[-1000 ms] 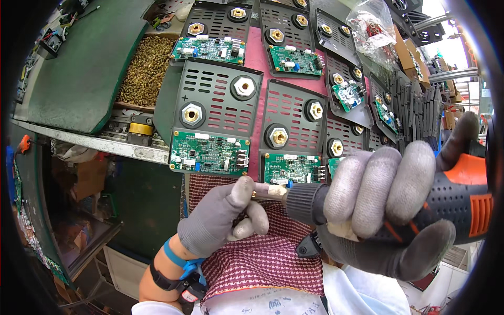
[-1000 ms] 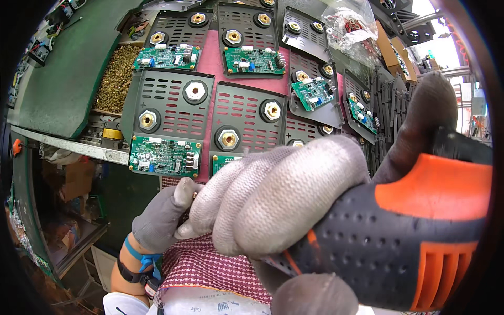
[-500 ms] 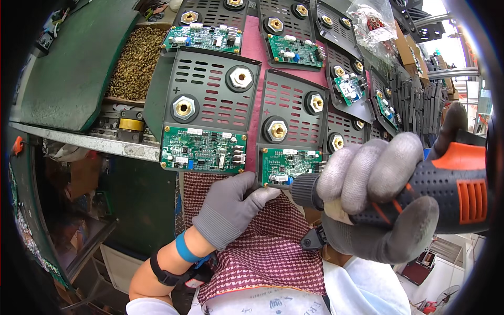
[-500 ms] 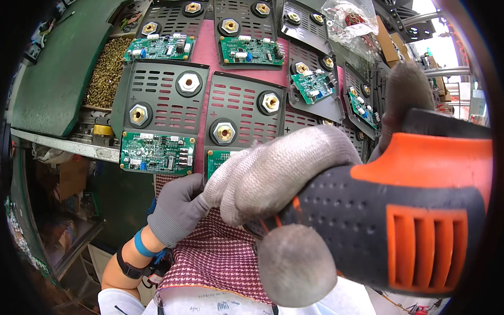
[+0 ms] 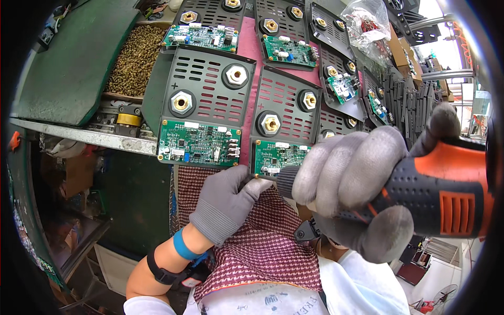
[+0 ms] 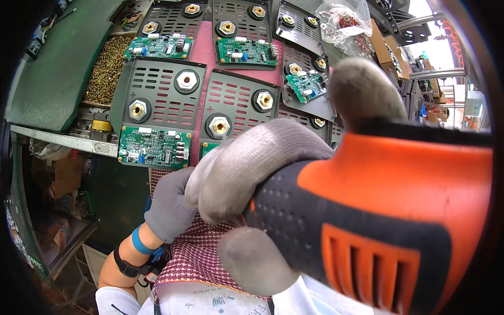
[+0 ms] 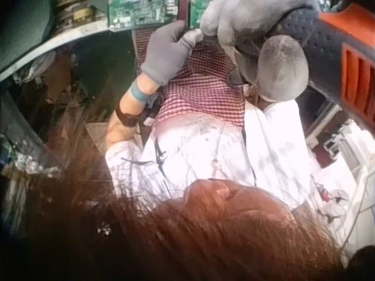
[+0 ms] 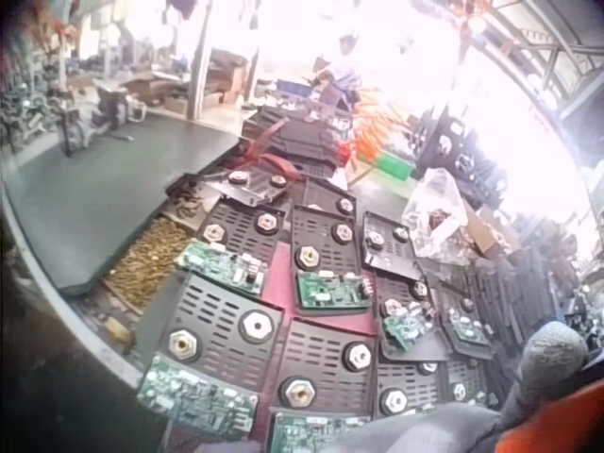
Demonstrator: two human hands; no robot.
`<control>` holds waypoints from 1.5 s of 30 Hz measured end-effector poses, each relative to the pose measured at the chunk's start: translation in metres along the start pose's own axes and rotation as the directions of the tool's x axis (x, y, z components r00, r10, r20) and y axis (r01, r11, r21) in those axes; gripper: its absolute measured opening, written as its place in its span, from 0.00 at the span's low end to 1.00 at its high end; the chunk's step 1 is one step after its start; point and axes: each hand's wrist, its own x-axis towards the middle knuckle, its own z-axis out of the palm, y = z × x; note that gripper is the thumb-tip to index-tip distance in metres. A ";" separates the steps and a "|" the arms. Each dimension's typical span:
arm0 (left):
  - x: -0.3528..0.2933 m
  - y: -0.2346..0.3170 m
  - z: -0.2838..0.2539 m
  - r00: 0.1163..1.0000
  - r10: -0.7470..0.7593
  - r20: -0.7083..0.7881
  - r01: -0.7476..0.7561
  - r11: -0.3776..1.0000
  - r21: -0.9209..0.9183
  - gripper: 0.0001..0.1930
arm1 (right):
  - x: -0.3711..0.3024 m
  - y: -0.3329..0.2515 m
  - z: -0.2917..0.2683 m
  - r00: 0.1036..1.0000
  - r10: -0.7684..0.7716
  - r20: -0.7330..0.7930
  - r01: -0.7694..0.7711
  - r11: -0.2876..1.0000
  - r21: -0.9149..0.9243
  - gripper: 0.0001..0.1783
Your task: Assembling circuit boards onto metal plates and securing them with an electric screwdriver.
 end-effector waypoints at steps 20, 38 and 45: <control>0.028 0.067 0.031 0.836 -0.243 0.492 0.493 0.725 -0.481 0.21 | -0.017 -0.091 -0.049 0.938 -0.126 -0.323 0.068 0.980 -0.187 0.38; 0.024 0.059 0.033 0.753 -0.335 0.567 0.638 0.582 -0.504 0.28 | -0.001 -0.094 -0.042 0.977 0.127 -0.171 -0.132 0.991 -0.017 0.44; 0.021 0.056 0.041 0.836 -0.244 0.491 0.518 0.647 -0.559 0.22 | -0.009 -0.096 -0.037 0.940 -0.049 -0.337 0.019 0.996 -0.090 0.42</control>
